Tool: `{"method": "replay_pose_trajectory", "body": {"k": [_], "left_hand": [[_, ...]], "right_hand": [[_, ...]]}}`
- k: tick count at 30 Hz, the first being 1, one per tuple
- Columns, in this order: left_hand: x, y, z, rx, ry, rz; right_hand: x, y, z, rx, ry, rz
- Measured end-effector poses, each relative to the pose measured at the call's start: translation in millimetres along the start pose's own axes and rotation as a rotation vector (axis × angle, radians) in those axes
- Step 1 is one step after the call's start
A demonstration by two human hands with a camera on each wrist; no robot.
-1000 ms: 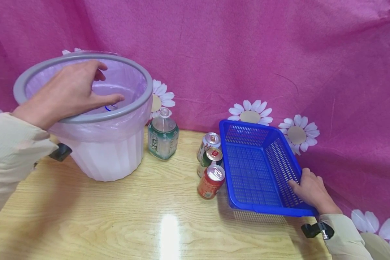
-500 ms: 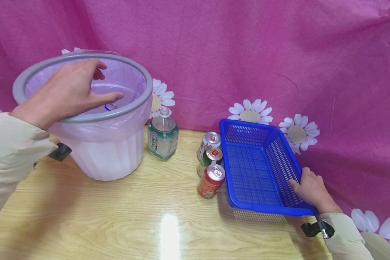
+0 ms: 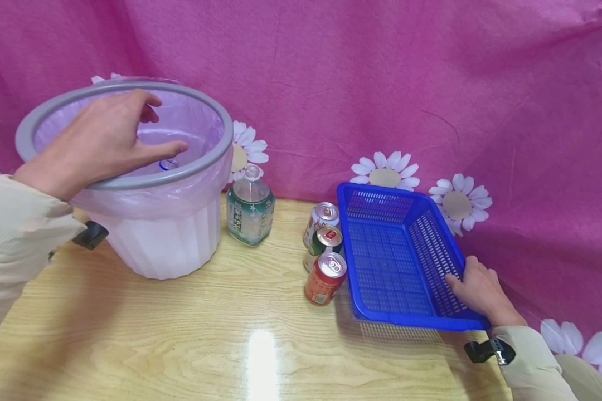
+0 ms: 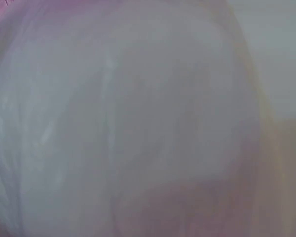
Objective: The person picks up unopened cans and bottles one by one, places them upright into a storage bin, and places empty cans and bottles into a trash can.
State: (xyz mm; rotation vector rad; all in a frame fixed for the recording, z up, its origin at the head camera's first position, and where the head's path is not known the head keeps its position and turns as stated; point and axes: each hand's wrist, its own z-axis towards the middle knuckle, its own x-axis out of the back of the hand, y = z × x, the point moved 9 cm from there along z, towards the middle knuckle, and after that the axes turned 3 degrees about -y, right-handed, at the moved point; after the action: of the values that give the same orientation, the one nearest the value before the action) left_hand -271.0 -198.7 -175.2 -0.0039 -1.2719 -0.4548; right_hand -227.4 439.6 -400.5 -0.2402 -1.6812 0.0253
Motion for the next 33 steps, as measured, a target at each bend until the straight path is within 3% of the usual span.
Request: {"method": "replay_pose_trajectory", "body": {"k": [25,33], "left_hand": [[-0.2,-2.1,1.3,0.014,-0.003,-0.007],[3.6,-7.2,-0.1,0.025,0.030,-0.029]], "right_hand": [[-0.5,-2.6,1.6,0.003,0.012,-0.001],[-0.5,-5.8,4.0,0.018,0.020,0.000]]}}
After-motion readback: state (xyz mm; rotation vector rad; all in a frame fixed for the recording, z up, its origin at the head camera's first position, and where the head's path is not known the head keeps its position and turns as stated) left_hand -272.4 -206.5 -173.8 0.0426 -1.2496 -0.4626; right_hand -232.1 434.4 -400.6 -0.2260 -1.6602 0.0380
